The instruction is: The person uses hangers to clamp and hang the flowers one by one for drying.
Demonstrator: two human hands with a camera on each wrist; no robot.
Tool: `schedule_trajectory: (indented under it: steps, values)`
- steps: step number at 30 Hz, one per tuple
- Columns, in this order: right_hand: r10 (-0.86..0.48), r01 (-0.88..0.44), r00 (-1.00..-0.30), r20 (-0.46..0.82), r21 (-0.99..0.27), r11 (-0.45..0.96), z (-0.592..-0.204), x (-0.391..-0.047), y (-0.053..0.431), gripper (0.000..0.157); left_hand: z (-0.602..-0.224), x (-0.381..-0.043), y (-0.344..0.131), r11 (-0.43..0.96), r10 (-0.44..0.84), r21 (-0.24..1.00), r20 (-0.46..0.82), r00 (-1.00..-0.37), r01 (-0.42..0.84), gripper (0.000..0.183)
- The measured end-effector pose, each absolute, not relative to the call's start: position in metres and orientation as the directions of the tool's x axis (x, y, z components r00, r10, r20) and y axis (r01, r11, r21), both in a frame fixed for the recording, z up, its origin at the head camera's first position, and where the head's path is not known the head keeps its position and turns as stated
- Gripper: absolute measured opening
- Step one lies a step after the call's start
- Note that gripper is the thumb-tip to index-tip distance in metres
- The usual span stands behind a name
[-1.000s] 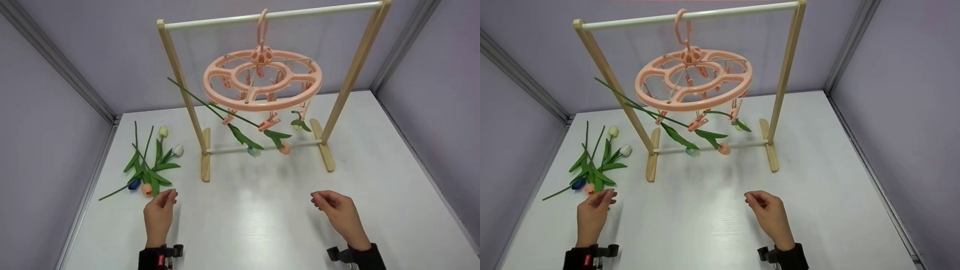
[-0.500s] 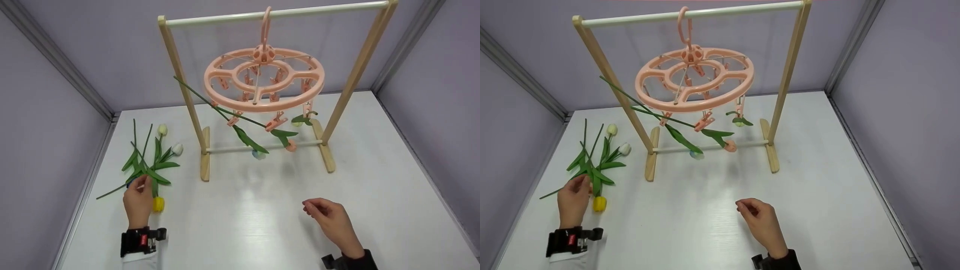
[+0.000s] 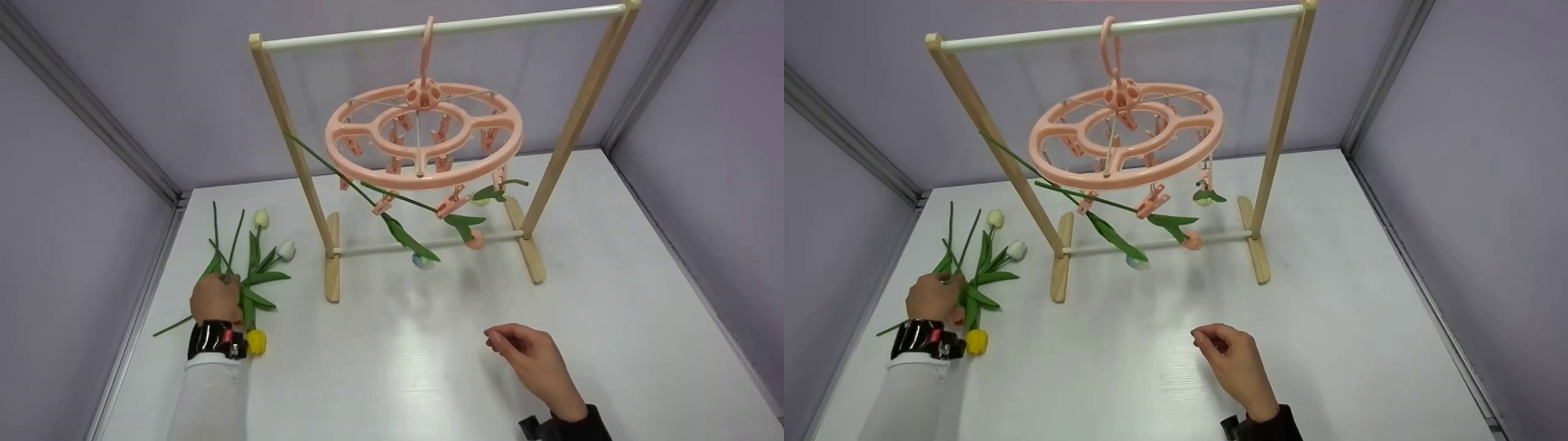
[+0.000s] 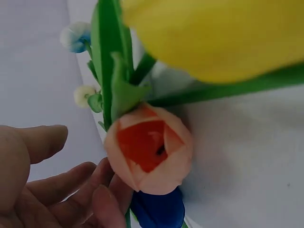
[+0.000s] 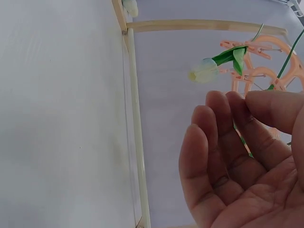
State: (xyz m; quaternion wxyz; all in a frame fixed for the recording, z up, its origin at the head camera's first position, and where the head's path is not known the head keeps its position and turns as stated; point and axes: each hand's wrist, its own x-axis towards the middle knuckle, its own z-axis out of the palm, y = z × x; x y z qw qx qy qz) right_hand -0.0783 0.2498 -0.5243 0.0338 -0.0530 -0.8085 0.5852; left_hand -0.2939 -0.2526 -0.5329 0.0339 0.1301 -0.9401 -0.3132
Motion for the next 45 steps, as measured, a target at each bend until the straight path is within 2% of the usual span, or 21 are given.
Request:
schedule_trajectory:
  steps: [5,12,20,27,33,39,45]
  values:
    - [0.101,0.025,-0.995,0.011,-0.938,0.346,-0.523,-0.083,0.245,0.017,-0.533,-0.303,-0.253,0.821,-0.28,0.506,-0.043,-0.959,-0.262,0.038]
    - [0.059,-0.029,-0.997,0.055,-0.926,0.376,-0.523,-0.088,0.239,0.016,-0.533,-0.311,-0.256,0.853,-0.267,0.436,-0.107,-0.958,-0.286,0.036]
    - [0.046,-0.045,-0.997,0.067,-0.927,0.372,-0.523,-0.087,0.237,0.015,-0.533,-0.314,-0.256,0.795,-0.242,0.533,-0.16,-0.957,-0.29,0.043]
    - [0.035,-0.047,-0.997,0.065,-0.925,0.377,-0.523,-0.085,0.238,0.019,-0.534,-0.314,-0.26,0.739,-0.262,0.595,-0.178,-0.948,-0.316,0.04]
    - [0.028,-0.054,-0.997,0.07,-0.921,0.386,-0.521,-0.083,0.238,0.02,-0.524,-0.303,-0.257,0.693,-0.253,0.655,-0.17,-0.952,-0.301,0.046]
    - [0.031,-0.051,-0.997,0.067,-0.929,0.367,-0.517,-0.082,0.239,0.019,-0.493,-0.278,-0.243,0.642,-0.239,0.726,-0.116,-0.964,-0.247,0.043]
    - [0.009,-0.062,-0.997,0.07,-0.931,0.358,-0.513,-0.081,0.235,0.02,-0.466,-0.254,-0.214,0.619,-0.188,0.778,0.013,-0.982,-0.108,0.032]
